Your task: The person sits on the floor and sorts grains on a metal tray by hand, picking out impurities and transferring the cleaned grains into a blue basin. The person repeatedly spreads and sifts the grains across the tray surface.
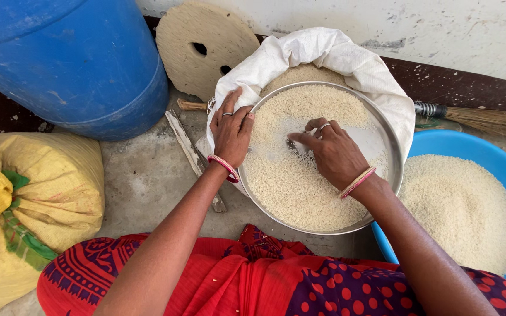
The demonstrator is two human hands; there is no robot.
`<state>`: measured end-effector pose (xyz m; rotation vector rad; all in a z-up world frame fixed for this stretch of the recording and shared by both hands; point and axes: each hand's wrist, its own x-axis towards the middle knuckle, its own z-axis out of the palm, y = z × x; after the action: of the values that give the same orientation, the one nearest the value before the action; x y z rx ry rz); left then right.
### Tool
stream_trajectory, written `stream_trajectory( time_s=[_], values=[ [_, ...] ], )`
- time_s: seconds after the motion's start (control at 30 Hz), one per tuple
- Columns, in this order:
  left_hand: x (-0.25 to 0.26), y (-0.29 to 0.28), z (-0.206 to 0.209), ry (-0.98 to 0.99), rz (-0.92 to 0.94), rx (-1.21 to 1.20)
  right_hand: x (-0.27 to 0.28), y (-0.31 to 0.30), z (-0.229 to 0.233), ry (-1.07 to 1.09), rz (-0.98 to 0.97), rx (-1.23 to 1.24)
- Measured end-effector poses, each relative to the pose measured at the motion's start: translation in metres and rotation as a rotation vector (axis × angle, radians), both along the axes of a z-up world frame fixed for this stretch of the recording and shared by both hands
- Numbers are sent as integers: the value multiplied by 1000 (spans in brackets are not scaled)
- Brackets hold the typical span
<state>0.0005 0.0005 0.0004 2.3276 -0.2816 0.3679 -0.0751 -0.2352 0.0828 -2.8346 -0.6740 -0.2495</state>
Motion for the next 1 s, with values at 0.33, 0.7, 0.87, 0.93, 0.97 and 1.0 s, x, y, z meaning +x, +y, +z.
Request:
stream_trajectory(
  time_s=[0.33, 0.7, 0.87, 0.93, 0.97, 1.0],
  values=[
    [-1, -1, -1, 20, 25, -2, 16, 3, -4, -5, 24, -26],
    [2, -1, -5, -36, 42, 11, 17, 31, 13, 51, 30, -109],
    [1, -2, -10, -34, 46, -7, -3, 17, 31, 543, 246, 261],
    [1, -3, -6, -22, 47, -10, 5, 24, 30, 402, 182, 226],
    [1, -3, -5, -14, 49, -12, 10, 29, 26, 334, 150, 209],
    [1, -2, -4, -20, 48, -15, 13, 36, 21, 169, 209, 226]
  ],
)
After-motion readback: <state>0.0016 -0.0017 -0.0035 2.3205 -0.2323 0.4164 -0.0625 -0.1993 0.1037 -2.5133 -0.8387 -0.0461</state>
